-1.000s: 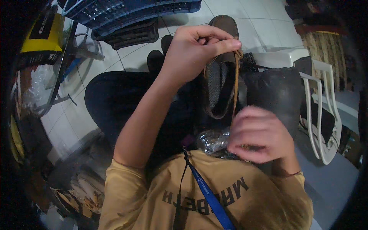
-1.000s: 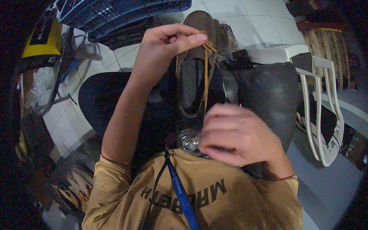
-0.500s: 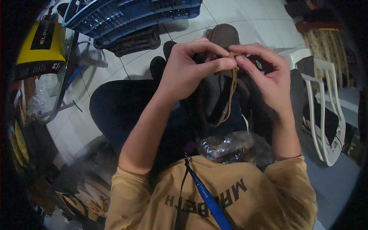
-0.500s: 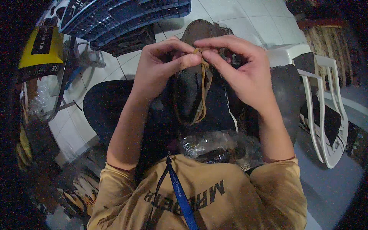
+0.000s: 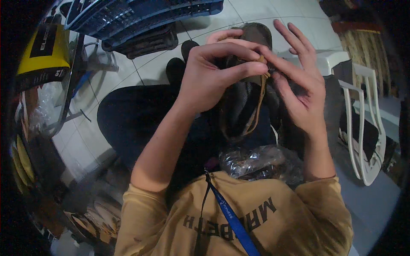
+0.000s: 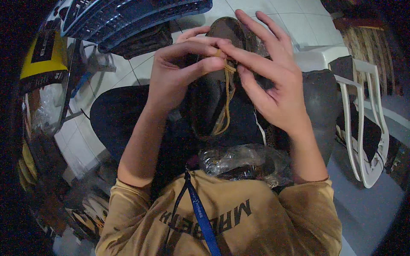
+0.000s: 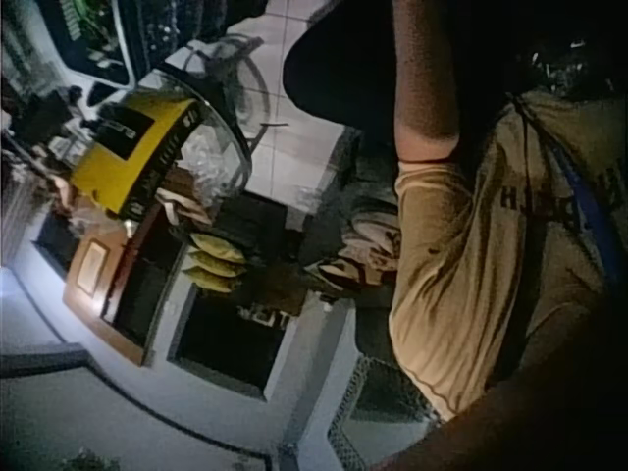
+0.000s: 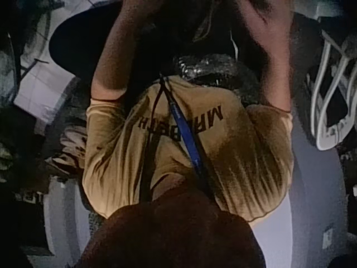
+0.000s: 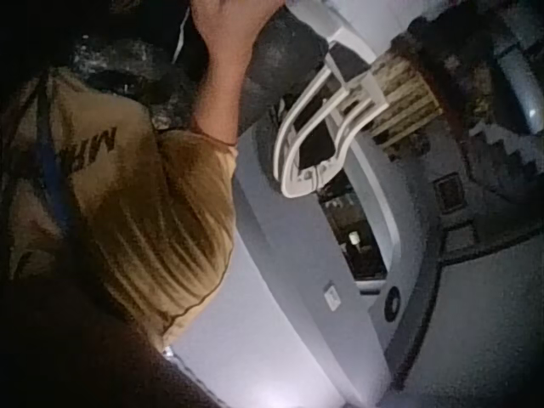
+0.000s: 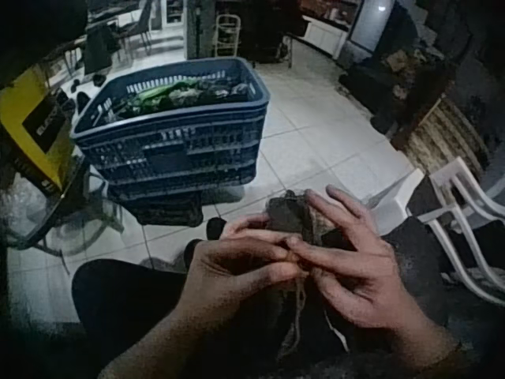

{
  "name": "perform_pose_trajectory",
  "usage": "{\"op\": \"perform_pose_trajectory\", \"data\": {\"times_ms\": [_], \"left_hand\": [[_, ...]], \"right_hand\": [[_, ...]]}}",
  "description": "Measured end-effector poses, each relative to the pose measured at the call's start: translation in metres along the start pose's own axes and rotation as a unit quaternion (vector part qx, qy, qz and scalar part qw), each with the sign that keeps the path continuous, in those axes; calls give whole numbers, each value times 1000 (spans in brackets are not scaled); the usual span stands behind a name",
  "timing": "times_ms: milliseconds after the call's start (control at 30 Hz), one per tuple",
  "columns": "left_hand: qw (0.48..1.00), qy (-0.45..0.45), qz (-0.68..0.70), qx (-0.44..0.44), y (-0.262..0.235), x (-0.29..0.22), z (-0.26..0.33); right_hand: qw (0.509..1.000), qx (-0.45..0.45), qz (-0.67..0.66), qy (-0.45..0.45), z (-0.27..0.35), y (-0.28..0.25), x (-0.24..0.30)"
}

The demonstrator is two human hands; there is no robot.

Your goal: The person is lacing a leather boat shoe and adjusting the lace tension.

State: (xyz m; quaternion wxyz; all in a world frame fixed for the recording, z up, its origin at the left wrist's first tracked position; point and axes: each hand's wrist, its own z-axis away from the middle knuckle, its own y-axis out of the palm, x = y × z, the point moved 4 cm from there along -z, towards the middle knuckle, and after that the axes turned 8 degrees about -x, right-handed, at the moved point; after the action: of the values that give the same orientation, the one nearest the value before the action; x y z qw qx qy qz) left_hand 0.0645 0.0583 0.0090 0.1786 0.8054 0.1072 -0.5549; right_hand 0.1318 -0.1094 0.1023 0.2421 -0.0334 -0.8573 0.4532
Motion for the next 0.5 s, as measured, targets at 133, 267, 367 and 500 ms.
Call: {"op": "perform_pose_trajectory", "data": {"times_ms": [133, 267, 367, 500], "left_hand": [[999, -20, 26, 23, 6, 0, 0], [999, 3, 37, 20, 7, 0, -1], [999, 24, 42, 11, 7, 1, 1], [999, 17, 38, 31, 6, -1, 0]], "right_hand": [[995, -100, -9, -26, 13, -4, -5], [995, -96, -34, 12, 19, -8, 7], [989, -127, -43, 55, 15, -7, 7], [999, -35, -40, 4, 4, 3, 0]]}}
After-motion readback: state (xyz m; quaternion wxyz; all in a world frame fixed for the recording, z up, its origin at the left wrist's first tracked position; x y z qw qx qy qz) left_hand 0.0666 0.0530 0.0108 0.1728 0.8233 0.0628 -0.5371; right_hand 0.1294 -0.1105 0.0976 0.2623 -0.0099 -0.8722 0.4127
